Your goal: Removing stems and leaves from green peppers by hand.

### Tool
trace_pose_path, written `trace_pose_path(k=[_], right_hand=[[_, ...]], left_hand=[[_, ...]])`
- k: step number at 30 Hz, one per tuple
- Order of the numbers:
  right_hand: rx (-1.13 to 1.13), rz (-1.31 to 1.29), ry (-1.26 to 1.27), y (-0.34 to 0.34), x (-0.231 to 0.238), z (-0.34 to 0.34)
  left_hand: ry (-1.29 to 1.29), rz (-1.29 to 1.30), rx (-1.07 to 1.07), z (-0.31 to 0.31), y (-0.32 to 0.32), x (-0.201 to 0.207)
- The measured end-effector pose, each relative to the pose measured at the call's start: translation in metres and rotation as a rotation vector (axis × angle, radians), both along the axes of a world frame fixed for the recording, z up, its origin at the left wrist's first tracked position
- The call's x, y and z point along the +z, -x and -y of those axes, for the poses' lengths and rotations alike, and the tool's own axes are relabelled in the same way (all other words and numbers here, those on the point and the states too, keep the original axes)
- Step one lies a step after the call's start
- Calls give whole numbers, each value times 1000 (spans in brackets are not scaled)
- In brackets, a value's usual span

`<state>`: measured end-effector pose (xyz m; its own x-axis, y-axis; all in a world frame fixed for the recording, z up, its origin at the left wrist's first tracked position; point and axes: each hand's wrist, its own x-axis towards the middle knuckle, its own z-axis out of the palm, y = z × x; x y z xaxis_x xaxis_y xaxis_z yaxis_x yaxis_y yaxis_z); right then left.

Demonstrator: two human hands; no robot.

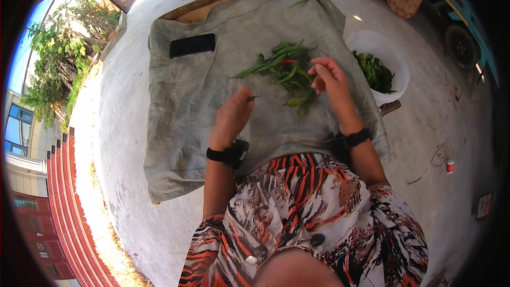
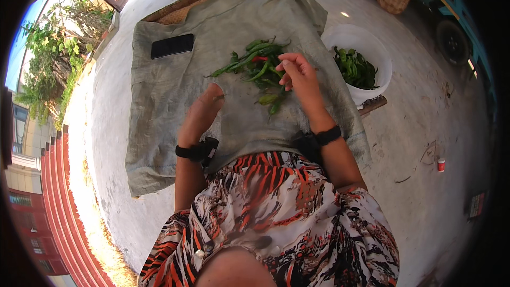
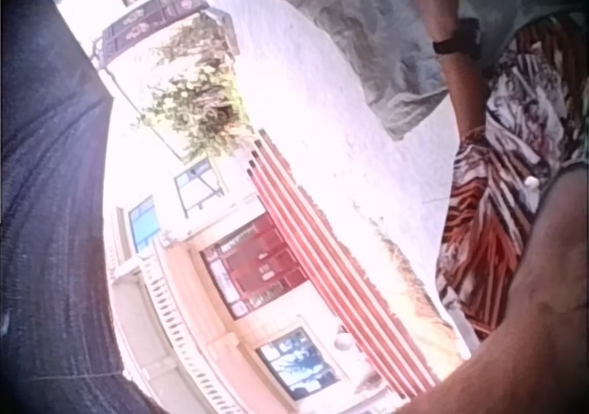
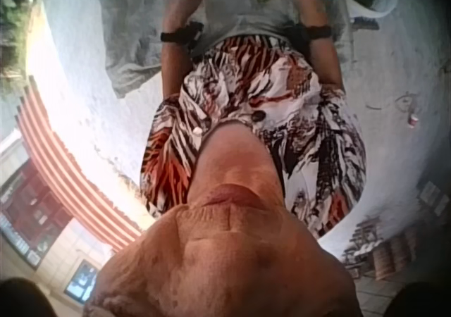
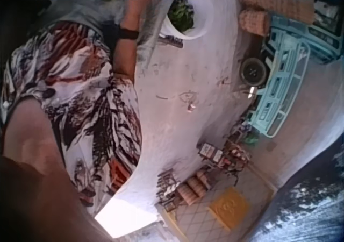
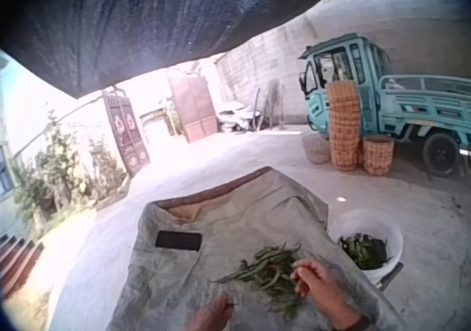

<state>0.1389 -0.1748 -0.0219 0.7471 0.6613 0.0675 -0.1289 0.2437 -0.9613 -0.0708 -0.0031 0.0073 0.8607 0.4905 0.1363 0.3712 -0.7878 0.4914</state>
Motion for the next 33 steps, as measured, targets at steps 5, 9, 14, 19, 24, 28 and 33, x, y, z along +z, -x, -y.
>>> trace_pose_path(k=[5,9,14,19,24,28,33], right_hand=[[354,165,118,20,5,-8],[460,528,89,27,-2,-12],[566,127,342,27,22,-8],[25,-434,-514,3,25,1],[23,-607,-504,-30,4,15],[113,-444,-322,-10,4,7],[230,-60,153,14,51,5]], left_hand=[[706,321,-107,28,-26,25],[883,385,-212,36,-35,17],[701,435,-56,16,-42,17],[598,361,19,-30,-59,32],[-118,167,54,-65,-73,-24],[-160,-28,117,-63,-73,-39],[2,199,77,-45,-66,-6]])
